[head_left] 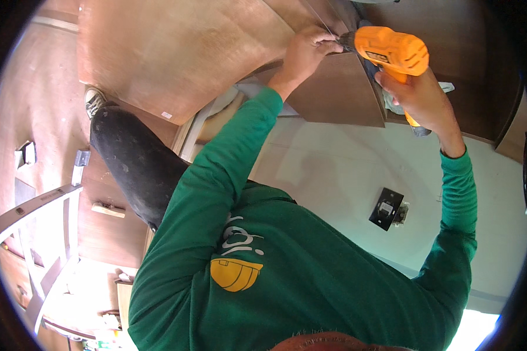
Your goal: The person sands the edges of a wooden panel using a sanding block. They then position the panel into a cabinet frame and secure it by driving screws with a yellow cordless drill. The person works on the upper section of the cabinet, ensuring the panel is flush and stable.
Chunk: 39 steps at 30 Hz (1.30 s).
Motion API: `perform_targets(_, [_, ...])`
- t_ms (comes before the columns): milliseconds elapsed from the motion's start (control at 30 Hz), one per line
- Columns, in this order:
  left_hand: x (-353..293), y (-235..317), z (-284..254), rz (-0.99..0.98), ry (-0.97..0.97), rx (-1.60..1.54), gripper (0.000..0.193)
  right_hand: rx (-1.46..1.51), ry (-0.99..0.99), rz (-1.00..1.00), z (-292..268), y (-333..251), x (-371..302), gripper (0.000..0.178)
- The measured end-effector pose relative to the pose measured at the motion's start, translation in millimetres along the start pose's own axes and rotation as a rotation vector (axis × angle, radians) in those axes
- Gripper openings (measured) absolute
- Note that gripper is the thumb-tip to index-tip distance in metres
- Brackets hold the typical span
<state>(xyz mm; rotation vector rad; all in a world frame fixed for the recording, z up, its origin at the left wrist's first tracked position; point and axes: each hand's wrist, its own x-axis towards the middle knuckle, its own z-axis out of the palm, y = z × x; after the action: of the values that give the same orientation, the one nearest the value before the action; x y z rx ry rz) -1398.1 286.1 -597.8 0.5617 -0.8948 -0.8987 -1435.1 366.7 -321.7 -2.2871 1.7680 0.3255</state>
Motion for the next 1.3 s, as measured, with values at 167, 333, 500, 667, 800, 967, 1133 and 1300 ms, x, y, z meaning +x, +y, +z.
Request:
perform_targets(167, [5.9,-14.7,5.2,0.062,0.065,0.053,0.016,-0.294,-0.066,-0.089,-5.0,-10.2,12.7,0.034])
perform_targets(333, [-0.1,-11.0,10.4,0.059,0.092,0.082,0.012,-0.348,-0.03,-0.1,-8.8,-5.8,17.9,0.034])
perform_targets(500, [5.0,-11.5,3.6,0.117,0.085,0.078,0.013,-0.242,-0.102,0.112,-12.0,-25.5,15.8,0.036])
perform_targets(667, [4.7,-12.5,4.7,0.183,0.103,0.137,0.014,-0.228,-0.08,0.107,-10.1,-30.0,11.2,0.035])
perform_targets(800, [6.0,-10.7,6.2,0.127,0.086,0.119,0.015,-0.164,-0.096,0.151,-12.9,-27.4,14.5,0.034])
perform_targets(967, [8.8,-18.6,5.1,0.14,0.107,0.021,0.014,-0.173,-0.078,0.023,-10.7,-31.1,11.7,0.033])
perform_targets(1133, [6.9,-19.3,4.8,0.132,0.087,0.065,0.014,-0.172,-0.08,0.072,-9.5,-32.7,7.7,0.034])
perform_targets(1300, [8.1,3.4,-15.3,0.214,0.004,0.207,0.012,-0.01,-0.028,0.063,-4.4,-35.6,-5.9,0.037])
